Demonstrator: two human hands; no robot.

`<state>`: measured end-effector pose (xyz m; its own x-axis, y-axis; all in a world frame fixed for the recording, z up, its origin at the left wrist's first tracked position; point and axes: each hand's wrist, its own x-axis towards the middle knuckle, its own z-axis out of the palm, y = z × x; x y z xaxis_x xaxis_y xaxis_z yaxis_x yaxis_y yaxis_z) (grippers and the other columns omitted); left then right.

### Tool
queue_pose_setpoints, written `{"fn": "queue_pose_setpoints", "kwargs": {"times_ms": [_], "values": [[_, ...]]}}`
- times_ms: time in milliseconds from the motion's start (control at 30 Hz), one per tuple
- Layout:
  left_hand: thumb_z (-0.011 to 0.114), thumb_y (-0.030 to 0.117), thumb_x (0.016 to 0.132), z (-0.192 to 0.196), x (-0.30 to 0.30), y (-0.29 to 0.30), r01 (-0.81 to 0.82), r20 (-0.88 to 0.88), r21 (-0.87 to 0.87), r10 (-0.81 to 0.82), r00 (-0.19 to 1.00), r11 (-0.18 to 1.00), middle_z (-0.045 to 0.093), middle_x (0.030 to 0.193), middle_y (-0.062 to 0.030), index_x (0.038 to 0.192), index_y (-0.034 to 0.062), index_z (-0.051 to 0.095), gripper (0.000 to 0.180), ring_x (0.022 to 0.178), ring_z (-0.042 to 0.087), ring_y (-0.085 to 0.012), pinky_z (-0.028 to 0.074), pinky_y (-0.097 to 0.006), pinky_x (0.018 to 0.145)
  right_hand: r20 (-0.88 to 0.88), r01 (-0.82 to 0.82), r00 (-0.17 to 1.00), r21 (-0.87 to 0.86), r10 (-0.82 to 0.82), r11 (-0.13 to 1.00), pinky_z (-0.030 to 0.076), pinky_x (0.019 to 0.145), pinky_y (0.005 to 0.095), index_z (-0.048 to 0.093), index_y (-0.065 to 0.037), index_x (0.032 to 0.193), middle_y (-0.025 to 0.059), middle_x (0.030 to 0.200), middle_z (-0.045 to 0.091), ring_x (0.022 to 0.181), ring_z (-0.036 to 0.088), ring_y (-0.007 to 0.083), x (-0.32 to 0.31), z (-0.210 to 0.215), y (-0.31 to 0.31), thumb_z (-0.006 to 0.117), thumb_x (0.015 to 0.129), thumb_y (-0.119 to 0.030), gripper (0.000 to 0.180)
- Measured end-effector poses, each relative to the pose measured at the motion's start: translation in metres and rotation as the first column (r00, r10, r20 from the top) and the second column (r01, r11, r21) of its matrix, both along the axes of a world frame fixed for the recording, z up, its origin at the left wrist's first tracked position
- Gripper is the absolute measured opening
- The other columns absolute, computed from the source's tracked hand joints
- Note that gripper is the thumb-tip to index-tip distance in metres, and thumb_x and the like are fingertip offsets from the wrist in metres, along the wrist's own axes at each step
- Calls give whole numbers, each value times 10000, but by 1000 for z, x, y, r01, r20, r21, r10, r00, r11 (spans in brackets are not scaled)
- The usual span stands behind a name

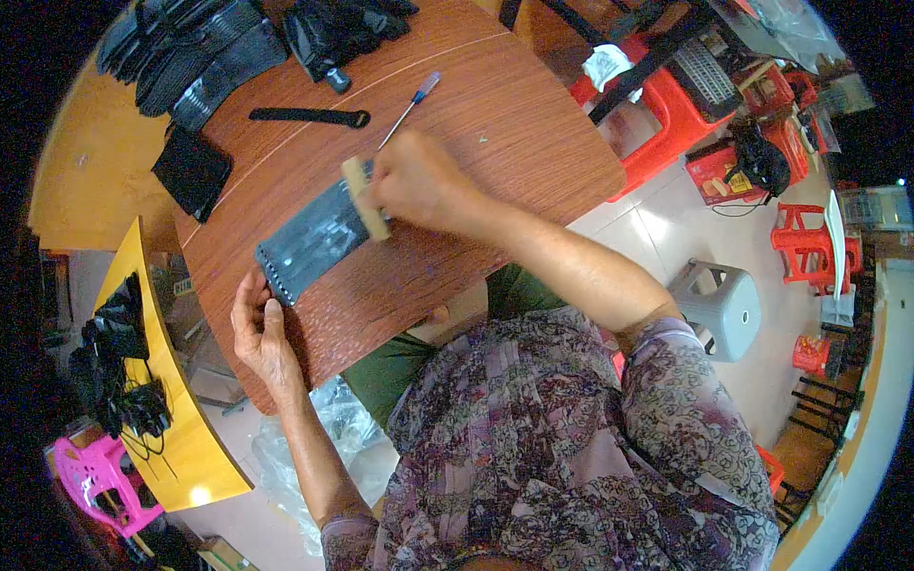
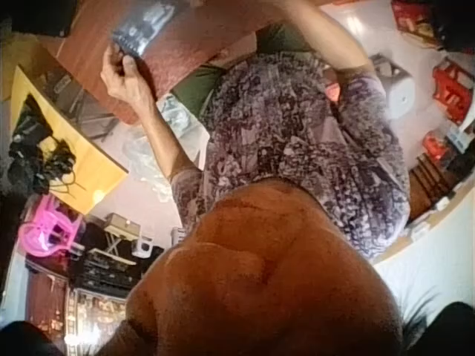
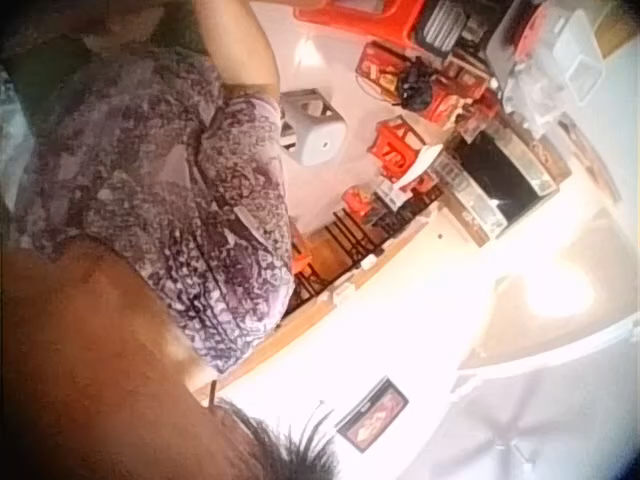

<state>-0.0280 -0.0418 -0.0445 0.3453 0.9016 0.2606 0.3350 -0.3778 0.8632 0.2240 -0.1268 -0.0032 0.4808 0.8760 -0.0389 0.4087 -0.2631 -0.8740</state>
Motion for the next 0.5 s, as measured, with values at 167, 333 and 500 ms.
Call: {"fn": "queue_pose_setpoints", "kwargs": {"times_ms": [167, 333, 500], "values": [[553, -39, 839, -1, 2, 1, 4, 7, -56, -3, 1000, 998, 618, 1111, -87, 1220, 2, 544, 383, 933, 556, -137, 448, -265, 840, -40, 27, 999, -174, -35, 984, 404, 444, 271, 625, 28, 605, 48, 520, 575, 489, 535, 118, 34, 9, -11, 691, 745, -108, 207], [547, -36, 847, -1, 3, 0, -4, 12, -86, 5, 1000, 996, 615, 1110, -98, 1225, -11, 531, 379, 948, 559, -151, 447, -279, 857, 23, -35, 999, -202, 40, 979, 417, 465, 288, 632, 33, 613, 64, 525, 585, 480, 533, 128, 34, 1, -5, 694, 735, -97, 188], [547, -32, 851, 0, 3, 0, -12, 11, -94, 13, 1000, 995, 615, 1114, -98, 1221, -9, 534, 371, 959, 563, -152, 447, -280, 862, 45, -58, 996, -276, 73, 960, 433, 493, 300, 664, 30, 647, 71, 527, 588, 495, 546, 135, 34, 1, 0, 696, 735, -102, 162]]}}
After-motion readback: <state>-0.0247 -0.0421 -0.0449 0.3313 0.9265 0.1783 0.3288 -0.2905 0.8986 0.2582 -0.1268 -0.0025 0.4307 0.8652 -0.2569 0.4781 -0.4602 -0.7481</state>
